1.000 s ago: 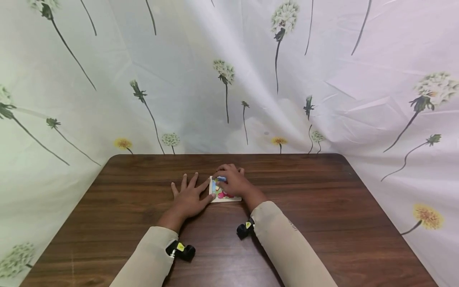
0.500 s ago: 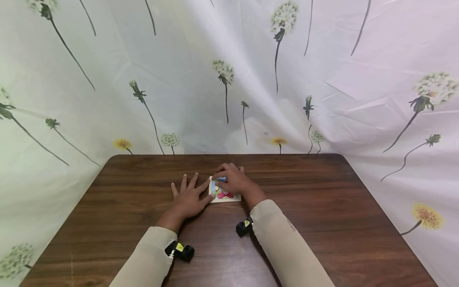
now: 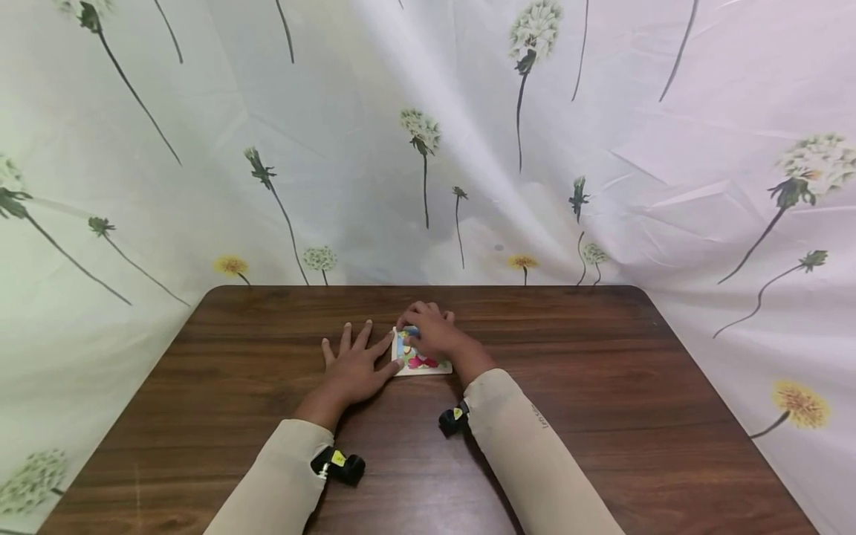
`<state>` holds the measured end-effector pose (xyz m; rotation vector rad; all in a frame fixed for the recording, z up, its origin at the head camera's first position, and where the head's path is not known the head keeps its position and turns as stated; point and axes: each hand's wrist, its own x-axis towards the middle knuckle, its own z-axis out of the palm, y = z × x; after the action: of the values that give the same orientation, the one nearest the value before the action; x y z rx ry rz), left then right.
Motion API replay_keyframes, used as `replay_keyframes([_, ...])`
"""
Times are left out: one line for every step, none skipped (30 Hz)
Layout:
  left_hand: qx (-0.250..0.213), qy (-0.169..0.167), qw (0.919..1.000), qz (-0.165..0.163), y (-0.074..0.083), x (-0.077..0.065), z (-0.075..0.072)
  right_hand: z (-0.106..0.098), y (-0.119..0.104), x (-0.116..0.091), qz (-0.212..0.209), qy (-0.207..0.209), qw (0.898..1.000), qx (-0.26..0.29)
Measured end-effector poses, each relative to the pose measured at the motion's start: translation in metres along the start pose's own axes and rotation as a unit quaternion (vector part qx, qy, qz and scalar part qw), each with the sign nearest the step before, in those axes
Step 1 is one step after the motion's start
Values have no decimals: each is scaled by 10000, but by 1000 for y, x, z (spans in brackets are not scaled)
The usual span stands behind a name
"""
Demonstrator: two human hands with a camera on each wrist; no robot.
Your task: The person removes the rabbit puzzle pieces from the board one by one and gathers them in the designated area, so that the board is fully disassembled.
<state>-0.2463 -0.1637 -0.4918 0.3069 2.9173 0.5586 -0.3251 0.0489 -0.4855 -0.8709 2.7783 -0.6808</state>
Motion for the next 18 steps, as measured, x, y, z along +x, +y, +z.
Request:
replay_keyframes([-15, -1, 10000, -19, 0, 0, 0, 0, -1, 0, 32, -17, 10000, 31])
replay_keyframes([-7, -4, 10000, -28, 0, 0, 0, 0, -1, 0, 47, -26, 10000, 55])
replay_keyframes([1, -7, 10000, -43, 0, 0, 0, 1, -1, 1, 55, -36, 9999, 77])
replay_keyframes([4, -4, 10000, -42, 1, 0, 0, 1, -1, 1, 49, -30, 9999, 103])
replay_keyframes([5, -4, 10000, -49, 1, 0, 0, 1, -1, 1, 47, -24, 9999, 139])
replay_keyframes([0, -7, 10000, -57, 1, 0, 0, 1, 0, 2, 44, -31, 9998, 172])
replay_keyframes([9, -10, 10000, -68, 2, 0, 0, 2, 0, 2, 38, -26, 9998, 202])
replay_keyframes([27, -15, 10000, -68, 2, 0, 0, 2, 1, 2, 28, -17, 9998, 218])
replay_keyframes([10, -15, 10000, -81, 1, 0, 0, 3, 2, 3, 22, -10, 9997, 236])
replay_keyframes([4, -22, 10000, -80, 1, 0, 0, 3, 3, 3, 13, -3, 9997, 245])
replay_keyframes([9, -37, 10000, -87, 1, 1, 0, 4, 3, 4, 3, 9, 9997, 254])
replay_keyframes([12, -46, 9999, -89, 1, 1, 0, 5, 4, 4, -9, 23, 9996, 269])
replay_keyframes([22, -54, 9999, -93, 1, 1, 1, 5, 5, 4, -25, 50, 9996, 292])
replay_keyframes([17, -60, 9999, -88, 1, 1, 1, 5, 5, 4, -43, 70, 9995, 308])
replay_keyframes([21, -64, 9999, -87, 0, 2, 1, 5, 5, 4, -58, 96, 9993, 351])
replay_keyframes([43, -56, 10000, -66, 1, 2, 1, 5, 5, 3, -66, 126, 9991, 396])
replay_keyframes([56, -60, 9999, -71, 0, 2, 1, 5, 5, 3, -72, 160, 9989, 428])
replay_keyframes([62, -47, 10000, -58, 0, 2, 1, 5, 5, 2, -75, 187, 9988, 453])
